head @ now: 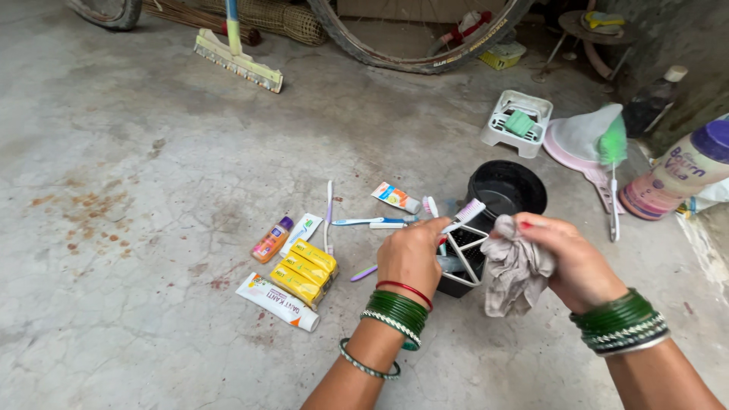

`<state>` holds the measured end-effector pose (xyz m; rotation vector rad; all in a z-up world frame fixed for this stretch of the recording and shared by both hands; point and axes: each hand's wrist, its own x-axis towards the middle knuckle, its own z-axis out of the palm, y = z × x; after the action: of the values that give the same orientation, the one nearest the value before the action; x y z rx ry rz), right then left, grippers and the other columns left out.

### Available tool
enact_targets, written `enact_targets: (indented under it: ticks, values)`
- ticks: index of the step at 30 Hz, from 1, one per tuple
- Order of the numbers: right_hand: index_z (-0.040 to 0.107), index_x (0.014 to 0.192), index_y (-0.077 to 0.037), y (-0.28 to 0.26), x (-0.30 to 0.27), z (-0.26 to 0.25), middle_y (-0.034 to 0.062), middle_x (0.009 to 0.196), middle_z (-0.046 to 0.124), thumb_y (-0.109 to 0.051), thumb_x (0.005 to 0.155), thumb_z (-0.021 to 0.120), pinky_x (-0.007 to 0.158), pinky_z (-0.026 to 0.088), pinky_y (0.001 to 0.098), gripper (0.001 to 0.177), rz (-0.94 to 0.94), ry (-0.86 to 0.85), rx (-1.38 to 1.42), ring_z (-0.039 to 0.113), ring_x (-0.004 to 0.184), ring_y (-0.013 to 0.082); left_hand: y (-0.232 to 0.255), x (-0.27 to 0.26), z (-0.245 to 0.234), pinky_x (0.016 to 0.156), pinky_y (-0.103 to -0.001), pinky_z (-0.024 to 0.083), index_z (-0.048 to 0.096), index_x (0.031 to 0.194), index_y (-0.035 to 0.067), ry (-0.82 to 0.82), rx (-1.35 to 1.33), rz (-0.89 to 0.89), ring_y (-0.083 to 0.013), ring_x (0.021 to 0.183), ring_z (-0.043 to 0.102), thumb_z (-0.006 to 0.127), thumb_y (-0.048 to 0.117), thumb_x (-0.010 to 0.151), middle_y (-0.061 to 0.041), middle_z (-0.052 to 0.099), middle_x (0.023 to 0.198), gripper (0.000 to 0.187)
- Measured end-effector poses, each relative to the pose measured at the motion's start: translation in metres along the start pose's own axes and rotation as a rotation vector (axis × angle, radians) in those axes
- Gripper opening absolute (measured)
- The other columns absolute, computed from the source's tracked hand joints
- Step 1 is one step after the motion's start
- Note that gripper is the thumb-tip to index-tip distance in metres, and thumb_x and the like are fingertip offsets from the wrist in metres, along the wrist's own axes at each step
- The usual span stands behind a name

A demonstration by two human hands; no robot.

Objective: The person wipes several toothbrushes with a white cloth and places them into a black holder. The person also wipes a toothpaste tube and a small bottle before placing them on the floor.

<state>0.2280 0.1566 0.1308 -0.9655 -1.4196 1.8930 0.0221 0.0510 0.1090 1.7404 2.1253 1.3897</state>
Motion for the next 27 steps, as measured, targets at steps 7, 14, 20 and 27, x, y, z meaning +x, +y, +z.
enact_targets:
  ticks: [7, 14, 20, 27]
  values:
    - [0.069, 0.108, 0.001, 0.001, -0.009, -0.021, 0.011, 0.096, 0.074, -0.015, 0.093, 0.066, 0.074, 0.055, 0.0338, 0.022, 0.027, 0.027, -0.091, 0.07, 0.081, 0.0182, 0.01, 0.002, -0.002, 0.074, -0.048, 0.055, 0.073, 0.112, 0.014, -0.14, 0.049, 0.035, -0.0361, 0.091, 0.07, 0.068, -0.002, 0.084, -0.012, 0.073, 0.102, 0.033]
    - [0.066, 0.11, -0.001, 0.01, -0.015, -0.046, 0.006, 0.099, 0.073, -0.013, 0.093, 0.064, 0.081, 0.054, 0.033, 0.021, 0.019, 0.006, -0.022, 0.07, 0.089, 0.0159, -0.013, 0.004, -0.001, 0.086, -0.046, 0.054, 0.073, 0.111, 0.008, -0.083, -0.153, -0.012, -0.0388, 0.099, 0.067, 0.068, -0.002, 0.082, -0.018, 0.07, 0.106, 0.03]
    - [0.067, 0.114, 0.0, -0.002, -0.022, -0.07, 0.0051, 0.1, 0.071, -0.015, 0.093, 0.061, 0.084, 0.053, 0.0341, 0.026, -0.009, -0.001, -0.2, 0.066, 0.093, 0.0155, -0.038, 0.012, 0.015, 0.085, -0.048, 0.05, 0.067, 0.116, 0.002, 0.154, -0.202, -0.126, -0.0421, 0.1, 0.065, 0.059, -0.004, 0.085, -0.022, 0.068, 0.107, 0.033]
    - [0.07, 0.108, -0.006, -0.004, -0.032, -0.093, 0.0035, 0.091, 0.065, -0.021, 0.096, 0.063, 0.082, 0.052, 0.0324, 0.021, 0.068, -0.096, -0.705, 0.062, 0.088, 0.0129, -0.051, -0.006, 0.022, 0.082, -0.047, 0.05, 0.068, 0.11, 0.003, 0.176, -0.22, -0.206, -0.041, 0.096, 0.065, 0.056, 0.0, 0.089, -0.021, 0.069, 0.102, 0.025]
